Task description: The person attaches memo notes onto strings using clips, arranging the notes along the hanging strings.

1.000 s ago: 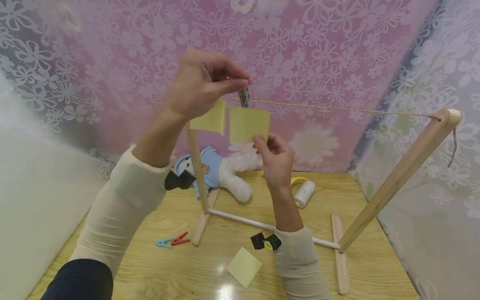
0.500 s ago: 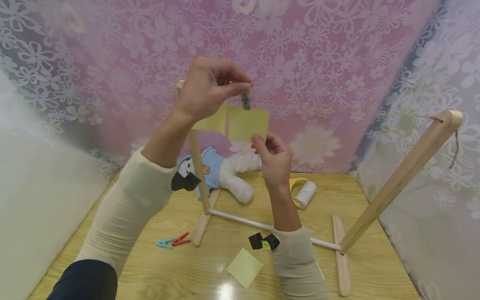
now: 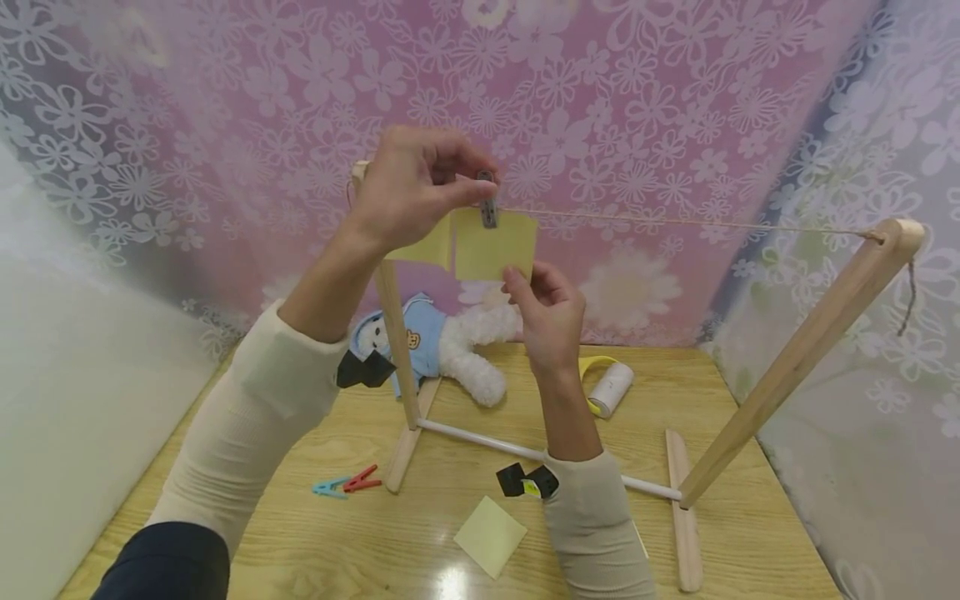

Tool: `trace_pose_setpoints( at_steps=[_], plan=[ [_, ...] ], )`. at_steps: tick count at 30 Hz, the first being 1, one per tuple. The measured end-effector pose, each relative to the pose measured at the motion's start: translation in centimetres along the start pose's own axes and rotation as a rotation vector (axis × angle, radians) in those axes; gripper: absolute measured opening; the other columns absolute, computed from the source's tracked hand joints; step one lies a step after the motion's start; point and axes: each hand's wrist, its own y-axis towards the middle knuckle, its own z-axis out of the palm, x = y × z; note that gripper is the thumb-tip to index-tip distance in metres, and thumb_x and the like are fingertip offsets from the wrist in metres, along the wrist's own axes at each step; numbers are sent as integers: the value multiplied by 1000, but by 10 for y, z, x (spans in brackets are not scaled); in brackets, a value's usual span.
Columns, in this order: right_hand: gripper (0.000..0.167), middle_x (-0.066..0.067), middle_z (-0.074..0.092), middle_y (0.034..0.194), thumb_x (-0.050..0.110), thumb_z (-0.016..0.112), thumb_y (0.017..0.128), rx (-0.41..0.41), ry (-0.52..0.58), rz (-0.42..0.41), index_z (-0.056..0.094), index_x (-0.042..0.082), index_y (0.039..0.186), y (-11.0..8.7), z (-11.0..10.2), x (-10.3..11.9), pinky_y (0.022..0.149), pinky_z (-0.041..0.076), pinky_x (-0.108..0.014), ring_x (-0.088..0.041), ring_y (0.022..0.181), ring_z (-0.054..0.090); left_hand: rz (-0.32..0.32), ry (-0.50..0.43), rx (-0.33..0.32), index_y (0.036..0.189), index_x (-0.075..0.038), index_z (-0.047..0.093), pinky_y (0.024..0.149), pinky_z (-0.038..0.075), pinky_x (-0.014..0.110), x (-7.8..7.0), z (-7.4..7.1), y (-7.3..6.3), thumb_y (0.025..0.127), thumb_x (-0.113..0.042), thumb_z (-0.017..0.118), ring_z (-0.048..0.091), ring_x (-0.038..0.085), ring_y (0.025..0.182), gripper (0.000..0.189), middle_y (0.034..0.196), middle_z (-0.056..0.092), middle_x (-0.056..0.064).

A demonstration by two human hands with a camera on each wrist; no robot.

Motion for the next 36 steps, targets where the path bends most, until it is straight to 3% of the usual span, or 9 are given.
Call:
trace_pose_setpoints(
  at_steps=[8, 13, 21, 36],
  plan=[
    [12, 0, 63, 77, -3, 64, 87, -6, -20, 3, 68, 8, 84, -1, 0, 1, 66, 48, -20, -12, 70, 57, -59, 39, 63, 111, -7, 69, 79, 50, 15, -3, 0, -2, 85, -23, 71, 65, 7, 88, 30, 105, 70, 3],
    [11, 0, 64, 77, -2, 64, 87, -2, -17, 6, 68, 8, 85, -2, -1, 1, 65, 48, -20, -12, 70, 57, -94, 36, 66, 117, -8, 67, 82, 50, 15, -3, 1, -1, 86, -24, 70, 66, 8, 94, 35, 113, 69, 3],
    [5, -1, 64, 78, 2, 67, 86, 17, -33, -5, 68, 8, 86, -4, -4, -1, 66, 48, -21, -12, 72, 58, -106, 117, 89, 121, -12, 65, 88, 48, 15, -6, 2, -1, 88, -26, 67, 61, 7, 111, 36, 126, 64, -1],
    [11, 1, 64, 78, 0, 65, 87, 32, -42, 9, 68, 10, 84, -3, -4, 2, 66, 48, -21, -11, 71, 57, -122, 125, 106, 124, -13, 63, 89, 47, 17, -9, 1, -2, 88, -27, 67, 60, 10, 111, 38, 126, 64, -2]
  ],
)
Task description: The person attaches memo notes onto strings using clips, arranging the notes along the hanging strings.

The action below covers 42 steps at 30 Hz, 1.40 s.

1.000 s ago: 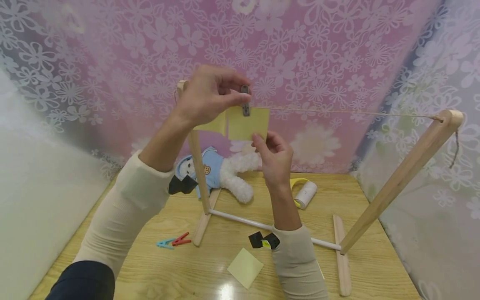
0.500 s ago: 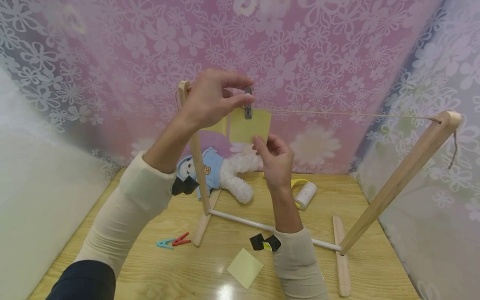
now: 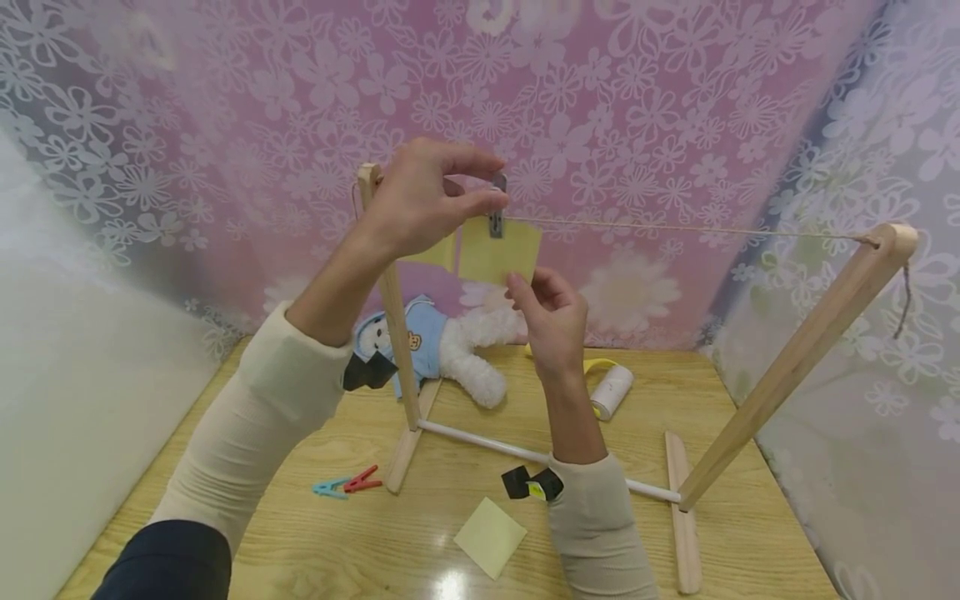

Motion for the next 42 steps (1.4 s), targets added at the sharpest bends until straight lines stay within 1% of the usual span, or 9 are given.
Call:
trace_pose_setpoints(
  at_steps=[13, 15, 17, 19, 23, 30, 33, 37, 42],
  plan=[
    [11, 2, 63, 81, 0, 65, 87, 31, -77, 24, 67, 11, 87, 1, -3, -1, 67, 48, -19, -11, 76, 57, 17, -40, -55, 128, -17, 60, 82, 50, 16, 5, -5, -8, 86, -31, 70, 66, 11, 100, 46, 129, 62, -4],
    [11, 2, 63, 82, 0, 64, 87, 45, -89, 28, 66, 11, 88, 1, -4, -1, 68, 48, -20, -12, 76, 57, 31, -66, -82, 128, -16, 60, 73, 50, 15, 7, -6, -10, 86, -30, 70, 66, 10, 85, 46, 129, 62, -4],
    [11, 2, 63, 83, 0, 64, 87, 57, -102, 37, 65, 10, 90, 0, -6, -1, 69, 48, -20, -12, 78, 58, 47, -104, -112, 127, -16, 61, 58, 45, 15, 10, -6, -14, 86, -30, 70, 59, 8, 64, 44, 127, 63, -5],
    [8, 2, 63, 86, 2, 65, 87, 63, -119, 56, 65, 8, 93, -1, -8, -1, 70, 48, -20, -13, 80, 58, 72, -145, -142, 124, -15, 63, 47, 36, 18, 15, -6, -19, 86, -29, 71, 44, 7, 48, 42, 111, 70, 0],
    [18, 0, 64, 94, 8, 68, 86, 62, -141, 111, 64, 1, 102, -5, -15, -4, 72, 49, -19, -12, 84, 59, 123, -250, -172, 117, -10, 66, 41, 24, 21, 27, -2, -35, 86, -23, 71, 28, 8, 42, 34, 89, 72, 5],
    [20, 3, 66, 93, 3, 66, 87, 102, -160, 157, 63, 1, 106, -19, -35, -25, 71, 51, -16, -8, 83, 61, 178, -382, -150, 111, -5, 67, 40, 21, 24, 62, 17, -72, 84, -12, 72, 27, 10, 41, 28, 48, 50, 5],
    [20, 4, 66, 94, 1, 66, 87, 136, -164, 202, 64, 1, 106, -30, -46, -39, 74, 52, -17, -7, 84, 62, 179, -412, -123, 109, -5, 68, 41, 23, 24, 83, 27, -87, 84, -10, 72, 29, 10, 43, 27, 49, 49, 2],
    [27, 5, 65, 101, 5, 66, 88, 187, -229, 282, 59, -4, 112, -47, -63, -55, 79, 52, -18, -5, 90, 63, 88, -368, -69, 109, -10, 69, 43, 25, 23, 116, 41, -107, 84, -15, 73, 29, 9, 45, 26, 50, 44, 2],
    [33, -4, 64, 108, 14, 66, 89, 263, -419, 362, 58, -3, 116, -69, -81, -72, 81, 52, -18, -4, 93, 62, -78, -278, -6, 109, -13, 70, 49, 37, 24, 162, 58, -133, 85, -24, 72, 47, 12, 53, 26, 65, 60, 0]
  ],
)
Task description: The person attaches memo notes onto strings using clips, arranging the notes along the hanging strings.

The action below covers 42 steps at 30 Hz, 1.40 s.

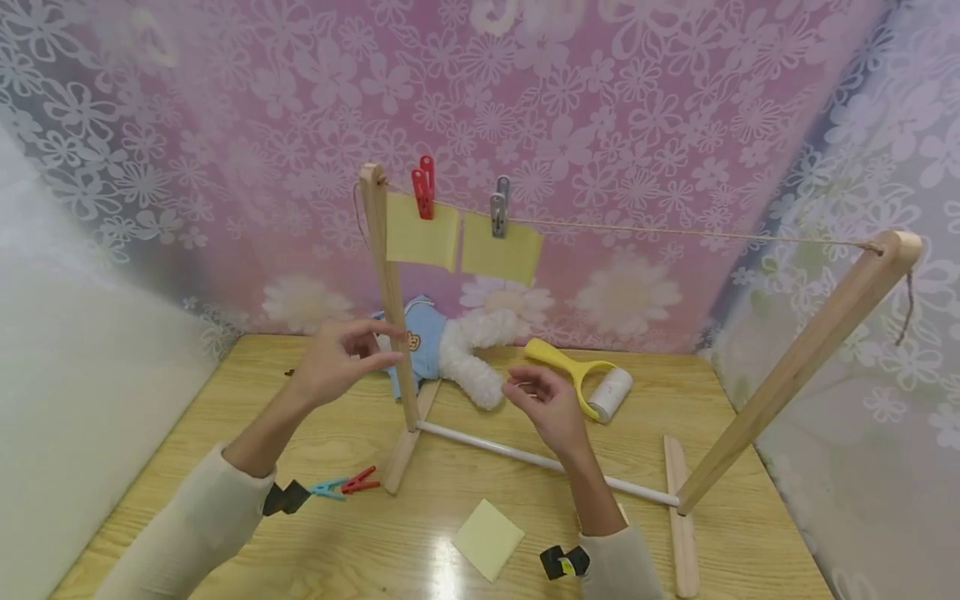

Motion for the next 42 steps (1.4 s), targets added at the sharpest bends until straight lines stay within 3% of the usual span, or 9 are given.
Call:
trace_pose_setpoints(
  at_steps=[3, 7, 11, 15, 18, 22, 29, 35, 42],
  plan=[
    [34, -15, 64, 109, 16, 67, 89, 57, -109, 26, 60, -2, 117, -8, 0, -16, 80, 53, -20, -6, 92, 63, -54, 46, 14, 107, -13, 70, 60, 47, 27, 35, 4, -16, 85, -25, 72, 58, 13, 69, 25, 84, 69, 0],
    [34, -23, 65, 108, 18, 69, 87, 157, -239, 39, 63, -1, 114, -18, 0, -37, 77, 53, -22, -9, 89, 64, -134, 63, 67, 105, -15, 71, 71, 49, 28, 82, 14, -42, 84, -26, 72, 61, 11, 81, 23, 99, 71, 1],
    [36, -20, 67, 106, 22, 71, 85, 278, -344, 68, 65, 0, 112, -28, 2, -53, 71, 52, -22, -16, 88, 64, -223, 61, 133, 105, -16, 70, 70, 48, 26, 119, 23, -67, 85, -27, 72, 62, 12, 83, 23, 104, 70, 7],
    [42, -15, 67, 99, 26, 73, 84, 382, -411, 120, 64, -5, 111, -35, 6, -66, 70, 51, -20, -19, 87, 63, -260, 83, 172, 105, -7, 69, 65, 47, 24, 144, 31, -85, 84, -24, 72, 61, 12, 82, 27, 103, 70, 11],
    [42, -12, 66, 95, 24, 76, 81, 417, -425, 166, 64, -7, 107, -40, 9, -75, 69, 50, -19, -17, 85, 60, -329, 87, 190, 105, -3, 69, 65, 49, 26, 154, 36, -94, 82, -20, 74, 61, 14, 83, 29, 98, 70, 9],
    [35, -12, 65, 89, 19, 77, 78, 434, -455, 158, 65, -6, 101, -46, 10, -87, 67, 49, -18, -12, 78, 58, -410, 61, 218, 105, -1, 68, 67, 51, 29, 162, 42, -101, 79, -18, 77, 62, 16, 83, 33, 93, 69, 8],
    [29, -9, 62, 83, 13, 79, 74, 401, -507, 164, 66, -5, 92, -55, 14, -92, 64, 47, -18, -12, 73, 54, -389, 76, 259, 102, -1, 68, 65, 49, 23, 171, 53, -111, 73, -20, 82, 60, 16, 80, 37, 91, 67, 7],
    [31, -7, 58, 79, 13, 84, 67, 366, -538, 200, 64, -1, 85, -59, 21, -95, 61, 45, -19, -13, 71, 51, -412, 90, 232, 100, -3, 68, 64, 47, 23, 172, 62, -115, 67, -23, 86, 56, 14, 78, 43, 88, 65, 4],
    [38, -7, 52, 82, 13, 88, 62, 351, -614, 184, 60, -1, 84, -69, 34, -94, 62, 42, -20, -15, 74, 45, -383, 118, 187, 93, -4, 68, 59, 45, 20, 172, 68, -118, 67, -15, 86, 53, 11, 71, 33, 83, 63, 3]
  ],
)
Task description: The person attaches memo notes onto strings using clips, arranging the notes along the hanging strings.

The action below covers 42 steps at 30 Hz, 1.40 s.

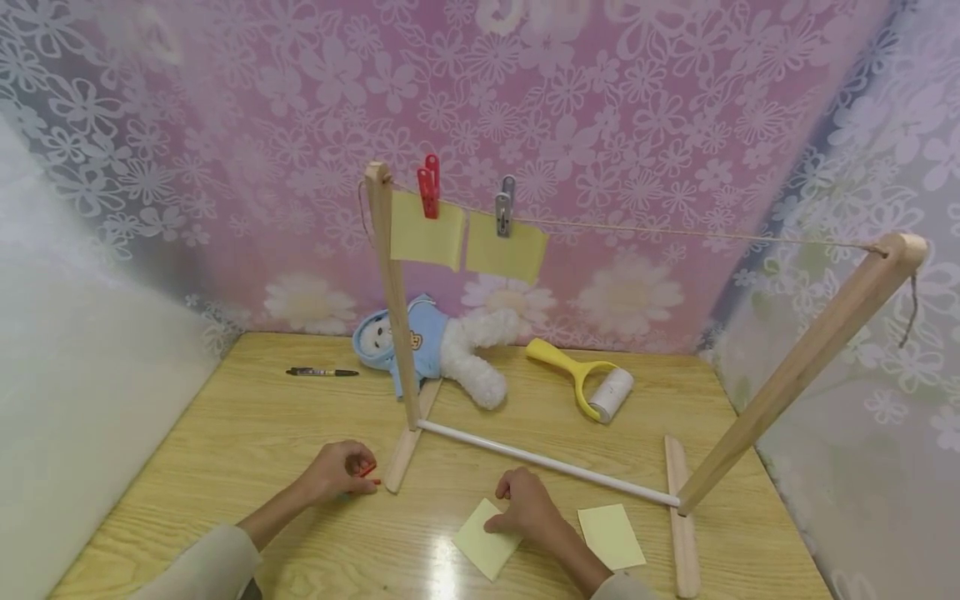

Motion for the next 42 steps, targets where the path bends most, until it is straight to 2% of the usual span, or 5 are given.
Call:
trace_pose_setpoints(
  at_steps=[13, 20, 30, 37, 42],
  plan=[
    [31, -9, 52, 75, -8, 81, 61, -67, -11, -33, 58, -6, 81, -5, 11, 15, 56, 43, -20, -14, 67, 45, 36, 5, 27, 93, -4, 68, 61, 45, 20, 1, -3, 0, 69, -11, 83, 54, 12, 74, 29, 85, 63, 3],
    [35, -10, 54, 79, -4, 84, 59, -93, -56, -11, 60, -7, 84, -6, 13, 19, 59, 44, -22, -16, 69, 47, 60, 12, 20, 93, -2, 68, 62, 44, 19, 0, -4, -2, 69, -11, 83, 56, 14, 75, 30, 85, 64, 5],
    [21, -6, 55, 72, -7, 80, 61, -90, -31, -28, 63, -1, 72, -7, 13, 20, 56, 41, -19, -13, 66, 47, 63, 6, 18, 93, -2, 68, 63, 45, 19, -1, -5, -2, 69, -10, 83, 56, 14, 76, 29, 87, 64, 4],
    [26, -8, 53, 74, -12, 76, 64, -63, 7, -65, 59, -4, 82, -8, 14, 21, 56, 43, -18, -12, 65, 45, 50, 12, 20, 94, -3, 68, 63, 45, 20, -3, -6, -1, 72, -13, 81, 56, 15, 77, 27, 87, 64, 5],
    [25, -8, 55, 80, -6, 78, 66, -23, 70, -20, 61, -7, 84, -7, 9, 15, 60, 46, -21, -15, 71, 49, 65, 49, -26, 105, -2, 68, 68, 48, 19, -5, -11, 0, 78, -16, 77, 59, 15, 84, 32, 95, 66, 6]
  ],
)
